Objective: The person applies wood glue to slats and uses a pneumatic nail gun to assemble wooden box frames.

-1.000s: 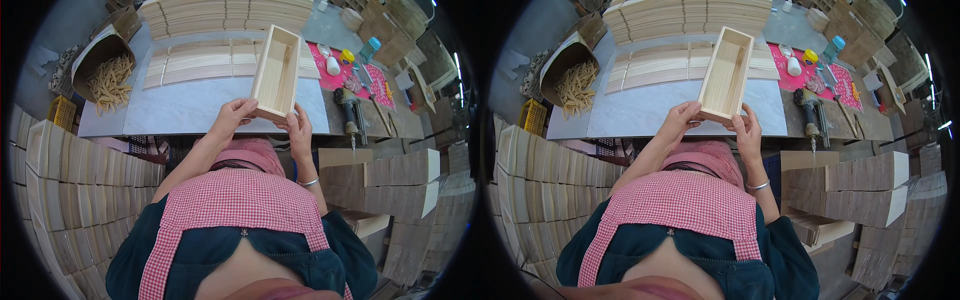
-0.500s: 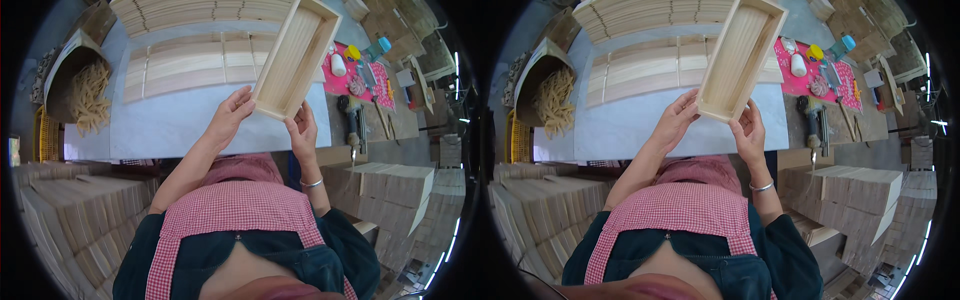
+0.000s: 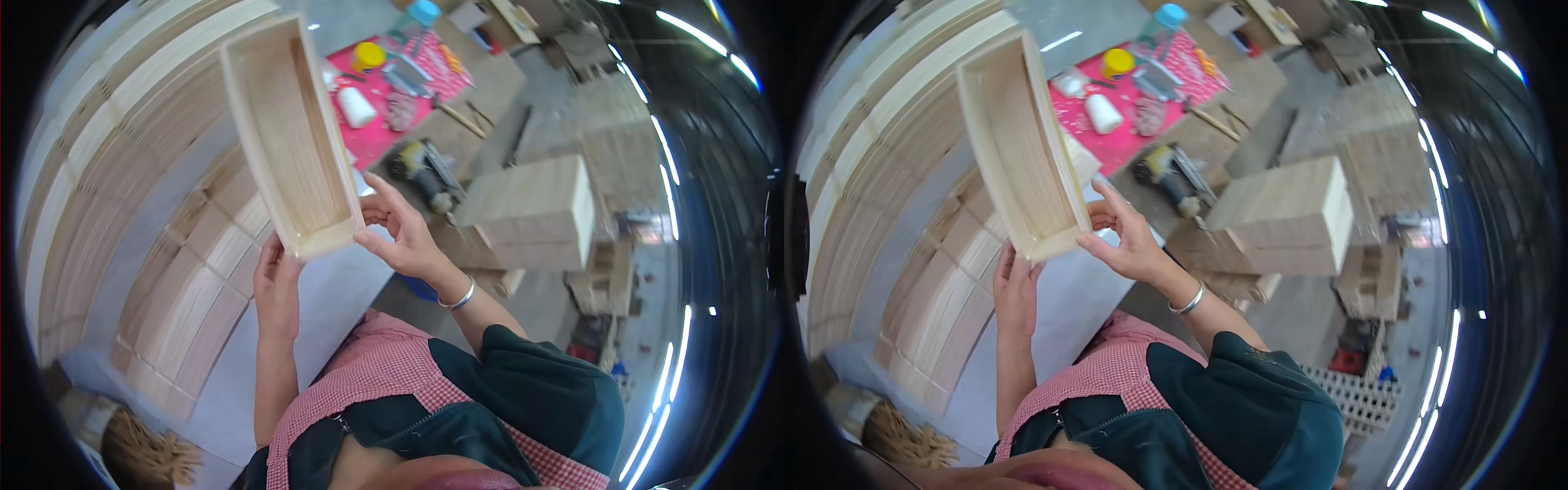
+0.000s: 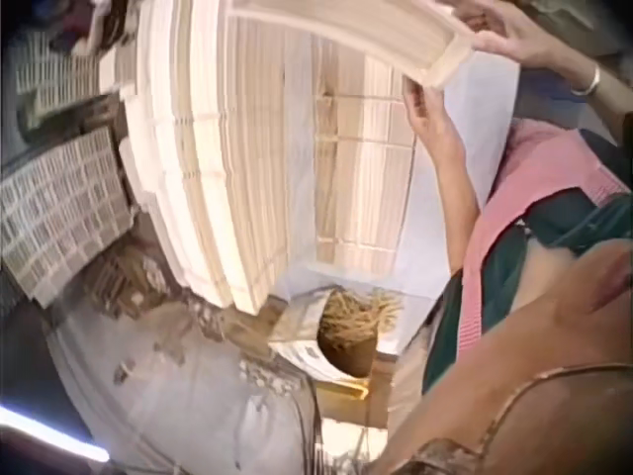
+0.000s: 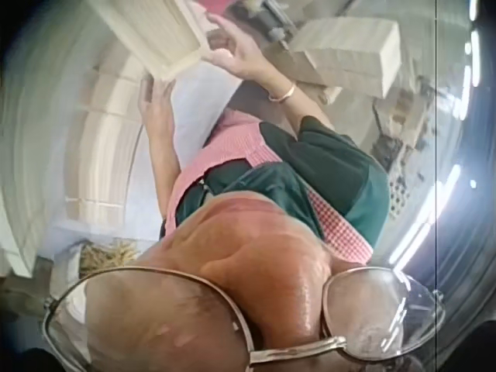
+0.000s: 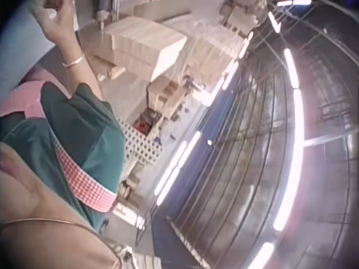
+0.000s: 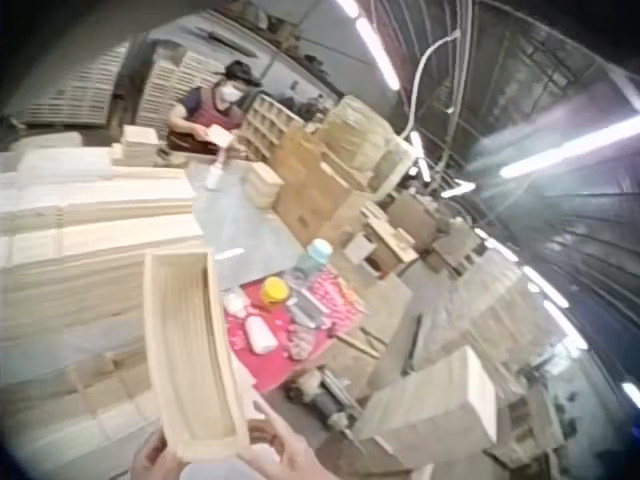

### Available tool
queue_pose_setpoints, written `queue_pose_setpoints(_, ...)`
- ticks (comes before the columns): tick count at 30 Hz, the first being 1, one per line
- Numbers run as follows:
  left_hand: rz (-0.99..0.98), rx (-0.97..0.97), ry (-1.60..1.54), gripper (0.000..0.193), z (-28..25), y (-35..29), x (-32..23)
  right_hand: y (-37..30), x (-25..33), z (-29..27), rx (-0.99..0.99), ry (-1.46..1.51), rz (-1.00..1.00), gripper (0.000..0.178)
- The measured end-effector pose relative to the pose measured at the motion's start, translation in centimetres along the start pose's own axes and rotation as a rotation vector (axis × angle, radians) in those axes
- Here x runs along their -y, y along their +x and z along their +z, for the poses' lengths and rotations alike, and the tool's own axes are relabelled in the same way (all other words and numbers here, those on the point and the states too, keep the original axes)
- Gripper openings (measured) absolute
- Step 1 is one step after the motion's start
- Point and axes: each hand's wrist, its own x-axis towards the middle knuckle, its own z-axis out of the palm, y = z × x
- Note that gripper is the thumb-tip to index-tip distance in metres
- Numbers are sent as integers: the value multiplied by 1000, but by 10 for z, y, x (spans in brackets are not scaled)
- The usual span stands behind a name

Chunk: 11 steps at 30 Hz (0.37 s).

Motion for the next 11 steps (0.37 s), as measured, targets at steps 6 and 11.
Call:
queue_pose_setpoints(6,-216,63,157,41,7,-16,-36,-72,84,-53,-117,-328,201,85)
queue_pose_setpoints(11,-154,91,299,34,29,1,-71,-169,115,-97,-100,-454,433,88)
